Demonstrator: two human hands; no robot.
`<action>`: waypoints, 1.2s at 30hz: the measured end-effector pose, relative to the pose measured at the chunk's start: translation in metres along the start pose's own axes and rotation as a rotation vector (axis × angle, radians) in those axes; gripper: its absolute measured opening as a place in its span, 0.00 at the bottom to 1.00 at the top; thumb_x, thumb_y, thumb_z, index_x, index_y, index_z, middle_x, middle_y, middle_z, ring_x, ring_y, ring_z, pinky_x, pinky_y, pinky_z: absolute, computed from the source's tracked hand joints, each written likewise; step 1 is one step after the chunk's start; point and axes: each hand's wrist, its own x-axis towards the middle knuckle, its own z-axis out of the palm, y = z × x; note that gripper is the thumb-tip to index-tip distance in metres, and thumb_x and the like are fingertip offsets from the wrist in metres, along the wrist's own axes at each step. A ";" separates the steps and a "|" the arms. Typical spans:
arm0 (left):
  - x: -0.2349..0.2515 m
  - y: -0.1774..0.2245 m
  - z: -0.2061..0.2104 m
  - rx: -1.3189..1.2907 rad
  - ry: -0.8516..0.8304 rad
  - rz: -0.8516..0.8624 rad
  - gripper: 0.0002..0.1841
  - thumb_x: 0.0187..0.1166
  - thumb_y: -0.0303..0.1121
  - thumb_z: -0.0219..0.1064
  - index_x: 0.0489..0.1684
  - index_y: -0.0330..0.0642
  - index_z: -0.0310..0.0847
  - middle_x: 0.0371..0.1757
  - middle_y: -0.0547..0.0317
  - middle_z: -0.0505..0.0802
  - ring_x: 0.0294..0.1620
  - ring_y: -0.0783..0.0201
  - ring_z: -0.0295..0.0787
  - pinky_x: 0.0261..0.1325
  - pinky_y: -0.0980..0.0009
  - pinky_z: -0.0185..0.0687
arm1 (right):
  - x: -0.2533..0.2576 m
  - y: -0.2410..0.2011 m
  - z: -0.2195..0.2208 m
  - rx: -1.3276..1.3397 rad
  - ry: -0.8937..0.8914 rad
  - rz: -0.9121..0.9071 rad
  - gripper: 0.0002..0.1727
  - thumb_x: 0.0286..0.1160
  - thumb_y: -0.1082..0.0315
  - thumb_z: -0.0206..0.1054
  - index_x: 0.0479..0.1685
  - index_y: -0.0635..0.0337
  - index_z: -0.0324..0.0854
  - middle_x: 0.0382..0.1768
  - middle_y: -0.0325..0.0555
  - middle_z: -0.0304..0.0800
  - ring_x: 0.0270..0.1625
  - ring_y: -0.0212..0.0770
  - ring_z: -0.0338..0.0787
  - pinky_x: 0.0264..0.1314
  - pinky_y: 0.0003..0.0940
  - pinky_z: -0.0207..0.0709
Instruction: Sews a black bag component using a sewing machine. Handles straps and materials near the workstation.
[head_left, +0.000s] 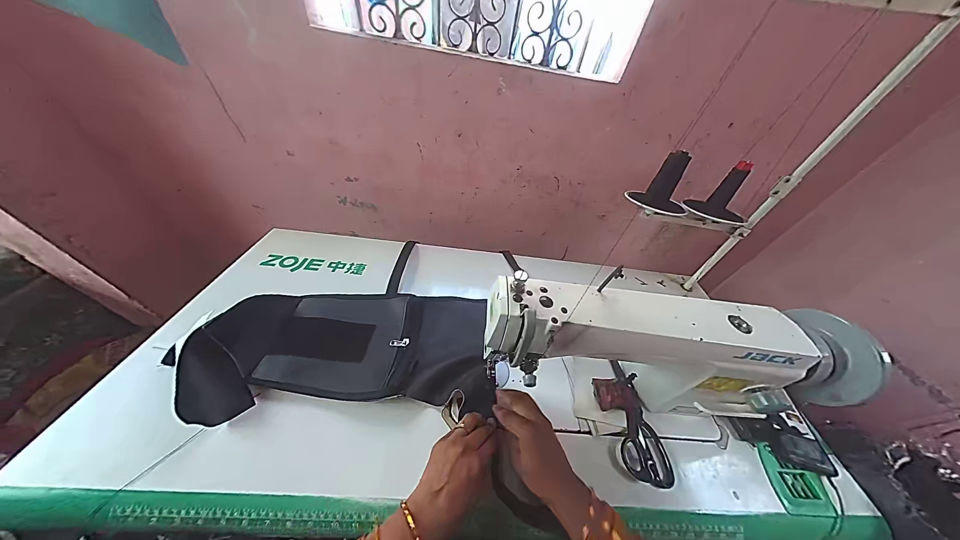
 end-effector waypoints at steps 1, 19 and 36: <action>0.002 -0.001 0.000 0.001 -0.003 -0.015 0.11 0.66 0.22 0.63 0.31 0.43 0.94 0.44 0.60 0.98 0.53 0.57 0.96 0.45 0.64 0.93 | 0.008 0.012 0.009 -0.050 0.003 -0.080 0.13 0.67 0.83 0.63 0.44 0.71 0.93 0.58 0.60 0.94 0.68 0.57 0.89 0.75 0.45 0.79; 0.040 -0.032 0.007 -0.074 -0.070 -0.139 0.10 0.71 0.20 0.67 0.38 0.41 0.95 0.49 0.56 0.98 0.59 0.54 0.95 0.54 0.58 0.93 | 0.012 0.067 -0.294 -0.721 0.632 0.351 0.24 0.86 0.67 0.55 0.66 0.84 0.76 0.66 0.85 0.79 0.73 0.77 0.79 0.79 0.64 0.68; 0.057 -0.039 0.006 -0.153 -0.236 -0.253 0.12 0.78 0.24 0.64 0.49 0.39 0.95 0.57 0.41 0.93 0.58 0.44 0.92 0.59 0.51 0.89 | -0.038 0.153 -0.300 -0.548 0.950 0.573 0.30 0.93 0.62 0.46 0.73 0.88 0.67 0.73 0.83 0.73 0.80 0.69 0.75 0.88 0.48 0.60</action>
